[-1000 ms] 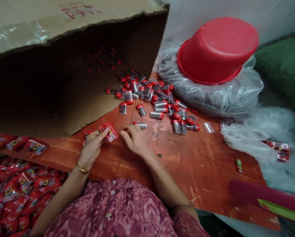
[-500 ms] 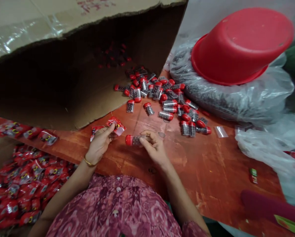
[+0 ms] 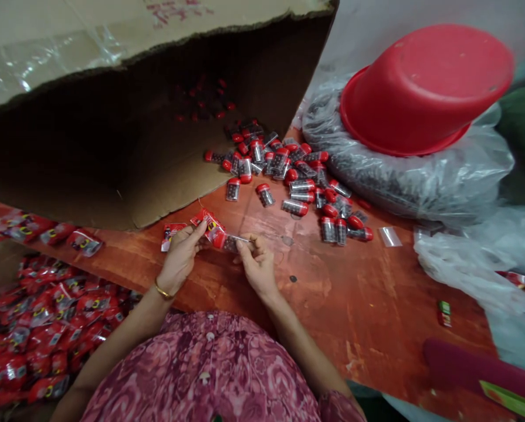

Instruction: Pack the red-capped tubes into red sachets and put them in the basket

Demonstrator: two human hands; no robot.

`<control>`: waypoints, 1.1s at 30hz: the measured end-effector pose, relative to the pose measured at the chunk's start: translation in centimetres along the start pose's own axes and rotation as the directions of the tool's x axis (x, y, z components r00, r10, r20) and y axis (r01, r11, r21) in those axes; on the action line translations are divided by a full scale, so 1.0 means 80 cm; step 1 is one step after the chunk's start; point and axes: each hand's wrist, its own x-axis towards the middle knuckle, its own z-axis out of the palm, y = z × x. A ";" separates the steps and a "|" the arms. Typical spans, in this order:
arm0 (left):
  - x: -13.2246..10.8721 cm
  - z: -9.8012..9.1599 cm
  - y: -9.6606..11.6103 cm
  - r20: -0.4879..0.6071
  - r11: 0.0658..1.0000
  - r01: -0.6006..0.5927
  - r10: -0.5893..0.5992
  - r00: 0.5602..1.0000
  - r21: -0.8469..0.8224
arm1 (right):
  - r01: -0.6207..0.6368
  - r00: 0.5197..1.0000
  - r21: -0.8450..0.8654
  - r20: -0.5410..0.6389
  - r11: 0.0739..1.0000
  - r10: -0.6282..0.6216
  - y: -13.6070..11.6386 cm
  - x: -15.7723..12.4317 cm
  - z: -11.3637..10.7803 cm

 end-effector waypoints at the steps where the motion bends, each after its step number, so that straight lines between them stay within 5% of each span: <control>1: 0.000 0.002 -0.002 0.003 1.000 -0.012 0.012 1.000 -0.024 | -0.008 1.000 0.000 -0.001 1.000 0.008 0.001 -0.001 0.003; 13: -0.002 0.013 -0.018 0.015 0.978 -0.067 0.071 0.997 -0.196 | -0.073 0.997 0.023 -0.017 0.997 0.073 0.011 -0.003 0.021; 18: -0.008 0.019 -0.023 0.008 0.983 -0.033 0.035 0.999 -0.179 | 0.002 0.993 0.096 -0.120 0.995 0.009 0.013 -0.004 0.028; 25: 0.001 0.017 -0.026 0.039 0.997 -0.030 0.033 0.999 -0.068 | -0.065 0.998 0.030 0.024 0.997 0.064 0.007 -0.002 0.026; 33: 0.005 0.008 -0.037 0.127 0.993 -0.117 0.116 0.985 0.004 | -0.050 0.998 0.076 0.030 0.996 0.048 0.003 -0.001 0.034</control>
